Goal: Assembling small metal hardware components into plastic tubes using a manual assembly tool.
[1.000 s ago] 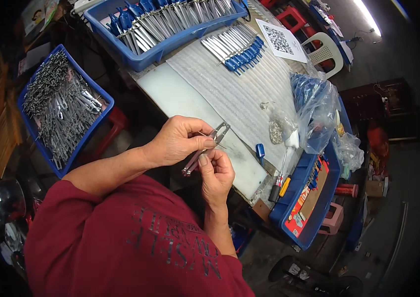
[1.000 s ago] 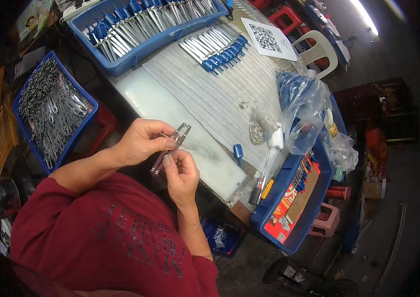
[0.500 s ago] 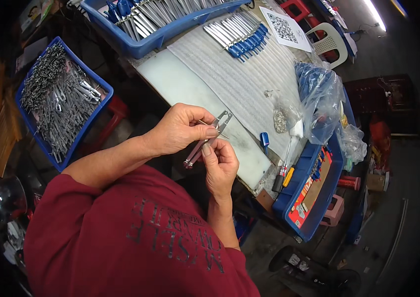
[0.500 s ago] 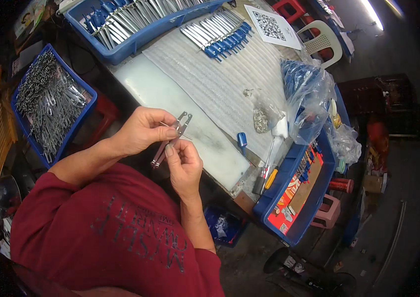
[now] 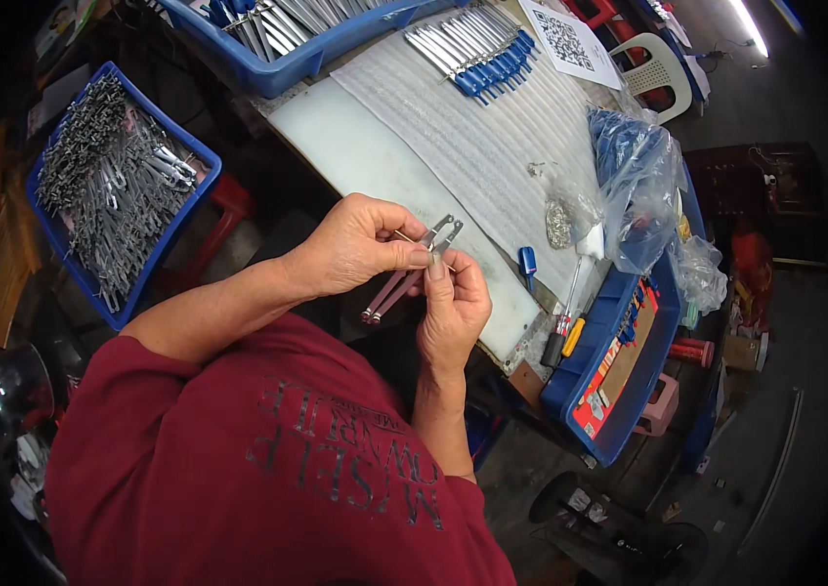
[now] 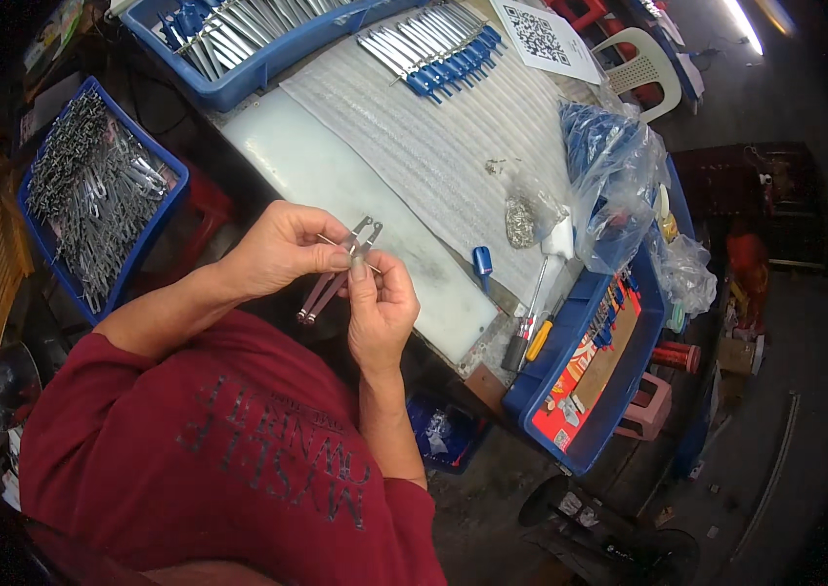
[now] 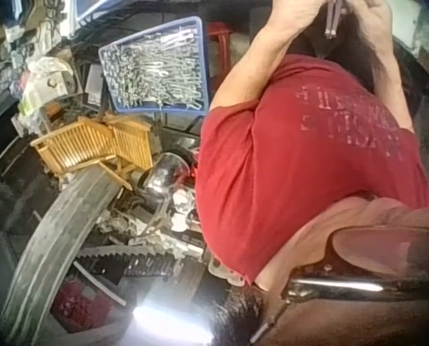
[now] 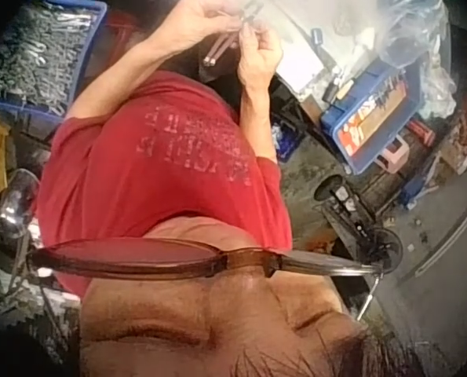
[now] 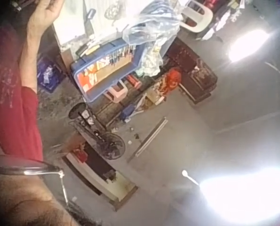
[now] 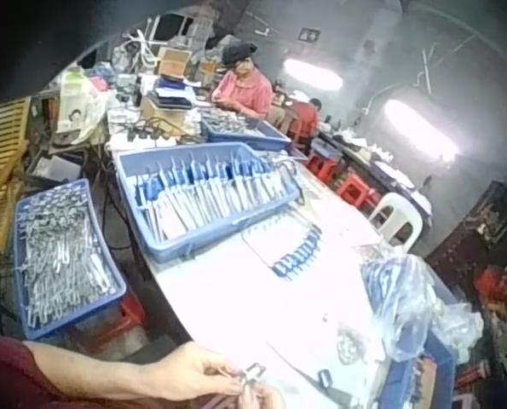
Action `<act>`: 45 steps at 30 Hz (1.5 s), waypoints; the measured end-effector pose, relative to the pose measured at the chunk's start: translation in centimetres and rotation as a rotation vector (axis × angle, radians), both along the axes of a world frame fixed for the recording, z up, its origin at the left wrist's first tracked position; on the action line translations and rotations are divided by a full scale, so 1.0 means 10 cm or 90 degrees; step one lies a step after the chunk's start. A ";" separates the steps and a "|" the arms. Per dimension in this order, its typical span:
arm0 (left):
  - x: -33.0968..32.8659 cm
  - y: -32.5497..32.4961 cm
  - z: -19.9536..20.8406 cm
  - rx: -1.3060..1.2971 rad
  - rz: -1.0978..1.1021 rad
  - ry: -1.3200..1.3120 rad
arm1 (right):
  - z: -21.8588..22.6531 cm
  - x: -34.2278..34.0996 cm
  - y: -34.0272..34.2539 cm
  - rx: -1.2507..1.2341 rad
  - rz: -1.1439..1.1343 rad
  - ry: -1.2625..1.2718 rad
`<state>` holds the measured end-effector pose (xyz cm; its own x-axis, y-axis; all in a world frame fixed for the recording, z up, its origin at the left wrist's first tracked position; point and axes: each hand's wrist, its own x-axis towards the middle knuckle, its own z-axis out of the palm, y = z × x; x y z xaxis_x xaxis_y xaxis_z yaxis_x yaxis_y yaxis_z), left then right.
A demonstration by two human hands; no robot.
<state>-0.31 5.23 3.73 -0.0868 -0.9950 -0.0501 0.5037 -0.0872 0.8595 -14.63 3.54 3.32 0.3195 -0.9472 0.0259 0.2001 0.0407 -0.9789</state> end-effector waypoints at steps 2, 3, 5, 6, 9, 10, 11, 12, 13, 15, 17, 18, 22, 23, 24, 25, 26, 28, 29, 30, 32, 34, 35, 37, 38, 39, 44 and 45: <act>0.00 -0.01 0.01 0.009 0.005 -0.011 | 0.01 0.01 -0.01 -0.003 -0.001 0.001; 0.00 -0.01 0.01 0.019 0.011 -0.021 | 0.00 0.01 -0.01 -0.004 -0.007 0.008; 0.00 0.00 -0.01 0.029 0.017 -0.036 | -0.01 0.01 -0.01 -0.004 -0.012 0.015; 0.00 0.00 -0.02 0.037 0.020 -0.051 | -0.04 -0.01 -0.01 -0.008 -0.003 0.009; 0.02 0.01 0.00 0.038 0.008 -0.080 | -0.04 0.00 0.00 -0.011 -0.005 0.012; 0.01 0.03 0.01 0.040 0.009 -0.080 | -0.03 0.00 0.01 -0.012 -0.017 0.022; 0.00 0.04 0.02 0.040 0.018 -0.085 | -0.04 -0.01 0.01 -0.010 -0.016 0.022; 0.00 0.04 0.02 0.042 0.025 -0.088 | -0.05 -0.02 0.01 -0.009 -0.007 0.022; 0.00 0.03 0.00 0.047 0.024 -0.086 | -0.06 -0.03 0.00 -0.008 0.002 0.021; 0.01 0.03 -0.02 0.026 0.017 -0.098 | -0.06 -0.02 -0.01 -0.007 -0.003 0.020; 0.01 0.05 0.01 0.032 0.009 -0.089 | -0.03 -0.01 0.01 -0.006 -0.016 0.027; 0.01 0.04 0.03 0.029 0.004 -0.082 | -0.03 -0.01 0.01 -0.004 -0.016 0.028; 0.02 0.05 -0.03 0.028 0.008 -0.109 | -0.04 -0.02 0.01 0.001 -0.002 -0.002; 0.03 0.04 -0.03 0.029 0.008 -0.108 | -0.03 -0.02 0.01 0.012 0.000 -0.006; 0.05 0.04 -0.03 0.032 -0.016 -0.107 | -0.04 -0.02 0.01 0.013 -0.001 -0.006; 0.05 0.04 -0.03 0.035 -0.040 -0.106 | -0.05 -0.02 0.01 0.008 -0.003 -0.006; 0.05 0.04 -0.03 0.036 -0.040 -0.105 | -0.05 -0.02 0.01 0.002 -0.006 -0.006; 0.04 0.04 -0.05 0.030 -0.030 -0.105 | -0.06 -0.01 0.01 0.006 -0.008 -0.005; 0.04 0.04 -0.05 0.031 -0.031 -0.104 | -0.06 -0.01 0.01 0.009 -0.009 -0.005; 0.04 0.05 -0.06 0.028 -0.024 -0.111 | -0.06 -0.01 0.02 0.009 -0.010 -0.005; 0.02 0.05 -0.07 0.025 -0.018 -0.117 | -0.06 -0.01 0.02 0.014 -0.005 -0.009; -0.01 0.06 -0.06 0.038 0.036 -0.072 | -0.07 -0.02 0.01 0.007 -0.001 -0.001; -0.01 0.06 -0.07 0.038 0.035 -0.072 | -0.07 -0.02 0.01 0.001 0.002 0.006; -0.01 0.06 -0.08 0.038 0.041 -0.092 | -0.06 -0.02 0.01 -0.003 0.004 0.016; -0.01 0.06 -0.08 0.037 0.041 -0.092 | -0.05 -0.02 0.01 -0.006 0.005 0.025; 0.00 0.06 -0.08 0.036 0.041 -0.098 | -0.05 -0.02 0.01 -0.007 0.005 0.026; -0.02 0.08 -0.09 0.012 0.050 -0.120 | -0.02 -0.02 0.04 -0.031 0.014 0.041; -0.02 0.09 -0.09 -0.007 0.059 -0.156 | -0.02 -0.02 0.04 -0.031 0.013 0.041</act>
<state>-0.50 6.11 2.86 0.0181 -0.9987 -0.0470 0.2862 -0.0399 0.9574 -14.83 3.97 3.16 0.3417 -0.9385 0.0500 0.1362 -0.0032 -0.9907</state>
